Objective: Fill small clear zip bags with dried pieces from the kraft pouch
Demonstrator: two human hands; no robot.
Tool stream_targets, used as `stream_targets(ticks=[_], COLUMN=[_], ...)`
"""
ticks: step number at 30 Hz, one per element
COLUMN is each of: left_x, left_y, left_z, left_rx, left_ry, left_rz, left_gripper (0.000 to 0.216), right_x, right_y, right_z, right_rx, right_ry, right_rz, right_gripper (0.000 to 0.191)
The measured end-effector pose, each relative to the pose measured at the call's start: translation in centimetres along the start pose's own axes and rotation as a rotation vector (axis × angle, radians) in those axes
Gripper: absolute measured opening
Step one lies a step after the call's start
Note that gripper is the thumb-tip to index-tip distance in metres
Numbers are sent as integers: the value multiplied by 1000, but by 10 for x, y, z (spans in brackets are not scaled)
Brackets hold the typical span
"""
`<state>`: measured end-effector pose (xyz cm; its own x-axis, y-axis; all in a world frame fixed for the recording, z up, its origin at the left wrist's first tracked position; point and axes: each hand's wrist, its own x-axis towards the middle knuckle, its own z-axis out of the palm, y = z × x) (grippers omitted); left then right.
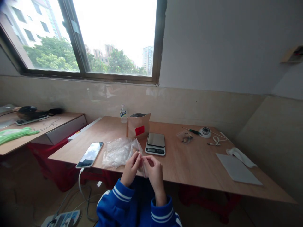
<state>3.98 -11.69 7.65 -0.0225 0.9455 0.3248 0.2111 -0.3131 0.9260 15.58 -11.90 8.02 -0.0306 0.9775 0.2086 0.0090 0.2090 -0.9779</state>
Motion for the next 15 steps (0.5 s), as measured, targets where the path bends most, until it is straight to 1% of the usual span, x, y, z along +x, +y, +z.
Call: stream_targets(ticks=[3, 6, 8, 10, 11, 12, 14, 15], left_x=[0, -3, -6, -7, -7, -7, -5, -4], left_y=[-2, -2, -1, 1, 2, 2, 2, 1], left_z=[3, 3, -1, -10, -14, -18, -22, -21], left_rx=[33, 81, 101, 112, 110, 97, 30, -20], left_ry=[30, 106, 233, 346, 353, 311, 193, 154], left_rz=[-1, 25, 38, 30, 16, 2, -16, -24], left_gripper=[29, 30, 32, 35, 35, 35, 34, 34], right_x=[-2, -2, 0, 2, 3, 4, 3, 2], right_y=[-3, 0, 3, 8, 9, 10, 10, 8], right_z=[6, 10, 6, -7, -14, -22, -34, -37], right_rx=[-36, -21, 13, 67, 99, 133, 176, 180], right_ry=[37, 97, 222, 402, 475, 517, 543, 548], right_rz=[-12, -23, -17, 5, 16, 23, 12, -3], right_gripper=[29, 28, 31, 35, 38, 40, 42, 41])
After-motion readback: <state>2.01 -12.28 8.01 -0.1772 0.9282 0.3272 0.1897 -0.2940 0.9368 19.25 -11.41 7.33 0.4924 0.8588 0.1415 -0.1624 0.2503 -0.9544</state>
